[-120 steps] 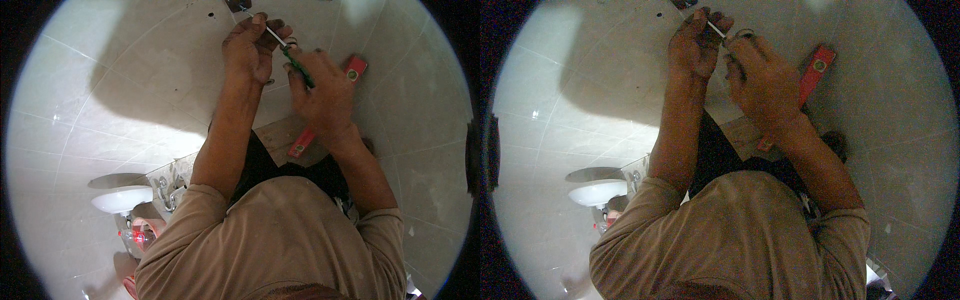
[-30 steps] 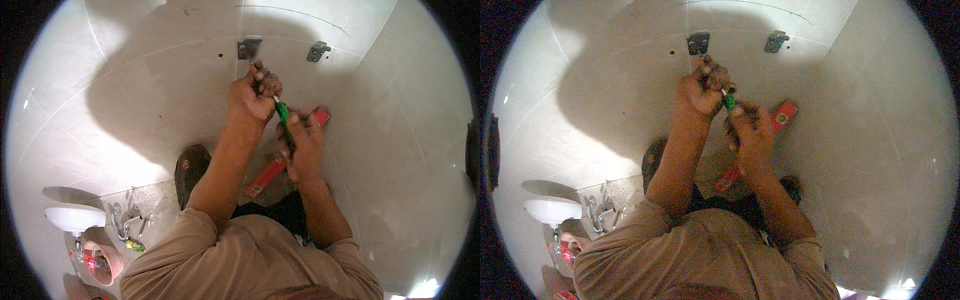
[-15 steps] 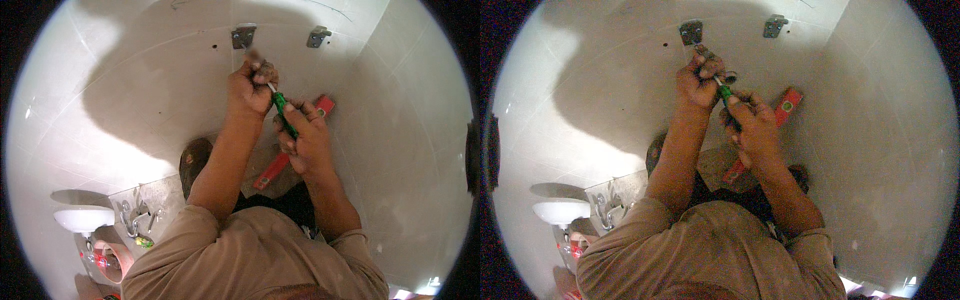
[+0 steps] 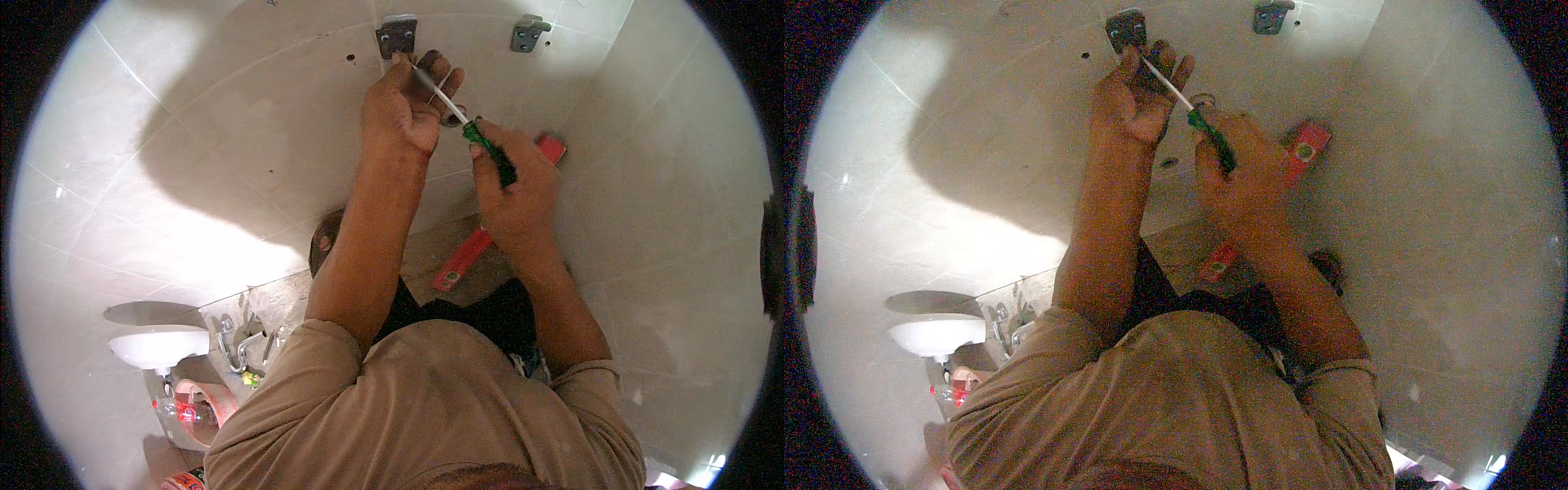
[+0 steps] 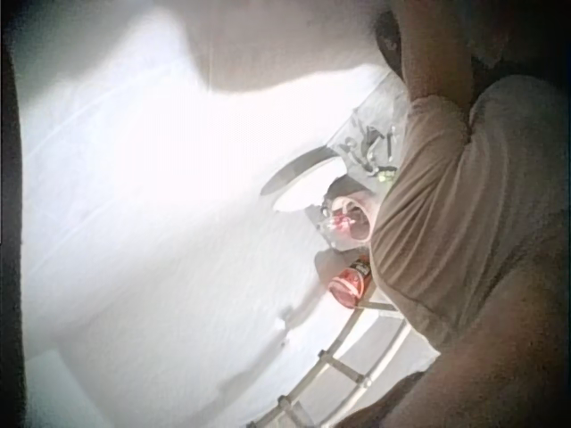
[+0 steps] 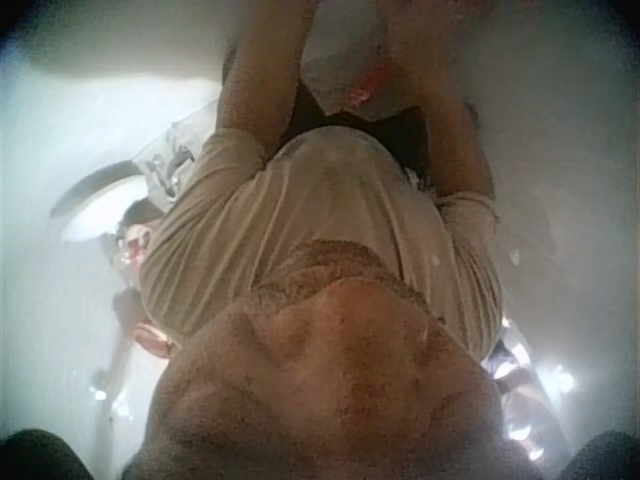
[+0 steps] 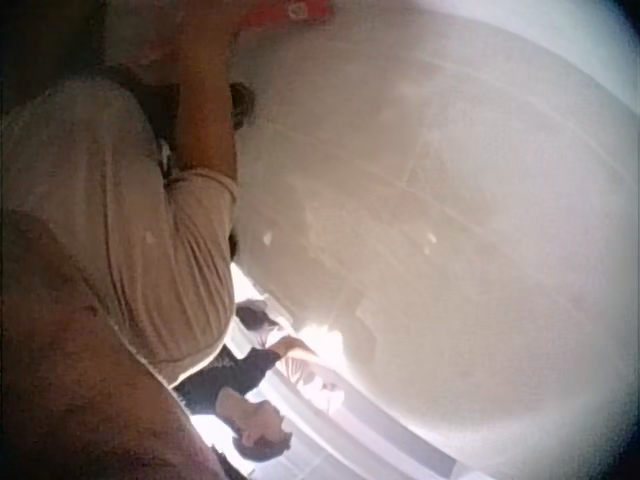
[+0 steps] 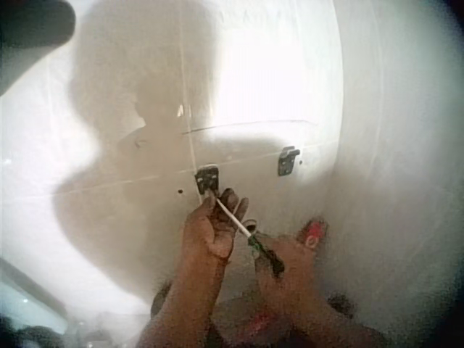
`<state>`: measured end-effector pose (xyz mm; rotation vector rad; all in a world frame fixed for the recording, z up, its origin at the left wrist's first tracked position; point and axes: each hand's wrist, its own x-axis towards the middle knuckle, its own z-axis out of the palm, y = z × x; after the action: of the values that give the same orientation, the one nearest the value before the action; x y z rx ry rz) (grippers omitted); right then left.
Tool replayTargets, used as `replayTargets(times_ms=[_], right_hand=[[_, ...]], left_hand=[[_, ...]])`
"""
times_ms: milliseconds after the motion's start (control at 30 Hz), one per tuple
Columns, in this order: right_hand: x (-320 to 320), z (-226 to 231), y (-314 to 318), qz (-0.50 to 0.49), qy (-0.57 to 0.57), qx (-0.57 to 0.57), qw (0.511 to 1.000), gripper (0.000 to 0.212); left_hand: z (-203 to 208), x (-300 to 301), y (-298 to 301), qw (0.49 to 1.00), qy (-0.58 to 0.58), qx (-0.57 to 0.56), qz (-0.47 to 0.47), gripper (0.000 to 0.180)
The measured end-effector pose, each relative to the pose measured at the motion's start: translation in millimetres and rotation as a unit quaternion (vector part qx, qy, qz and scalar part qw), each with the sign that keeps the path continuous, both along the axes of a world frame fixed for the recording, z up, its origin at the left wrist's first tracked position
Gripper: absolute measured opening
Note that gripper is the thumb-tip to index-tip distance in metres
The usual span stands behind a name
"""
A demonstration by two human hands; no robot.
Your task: The person places a spirit level against the mounting holes of a ceramic fixture on a tiled wall, verifies the alignment, and then tightens a screw into a wall mount using a screwdriver.
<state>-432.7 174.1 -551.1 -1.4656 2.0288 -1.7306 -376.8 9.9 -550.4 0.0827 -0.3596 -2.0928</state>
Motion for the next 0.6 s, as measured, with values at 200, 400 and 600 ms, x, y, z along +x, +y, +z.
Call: replayTargets(times_ms=[200, 400, 600], right_hand=[[7, 4, 1, -0.078, 0.242, -0.027, 0.967, 0.026], [-3, 1, 1, -0.016, 0.143, -0.006, 0.990, 0.034], [-8, -2, 1, -0.113, 0.386, -0.055, 0.914, 0.033]], left_hand=[[2, 8, 0, 0.998, 0.020, -0.036, -0.048, 0.018], [-1, 4, -3, 0.997, -0.046, -0.062, -0.006, 0.017], [0, 4, -10, 0.993, -0.079, -0.085, -0.002, 0.015]])
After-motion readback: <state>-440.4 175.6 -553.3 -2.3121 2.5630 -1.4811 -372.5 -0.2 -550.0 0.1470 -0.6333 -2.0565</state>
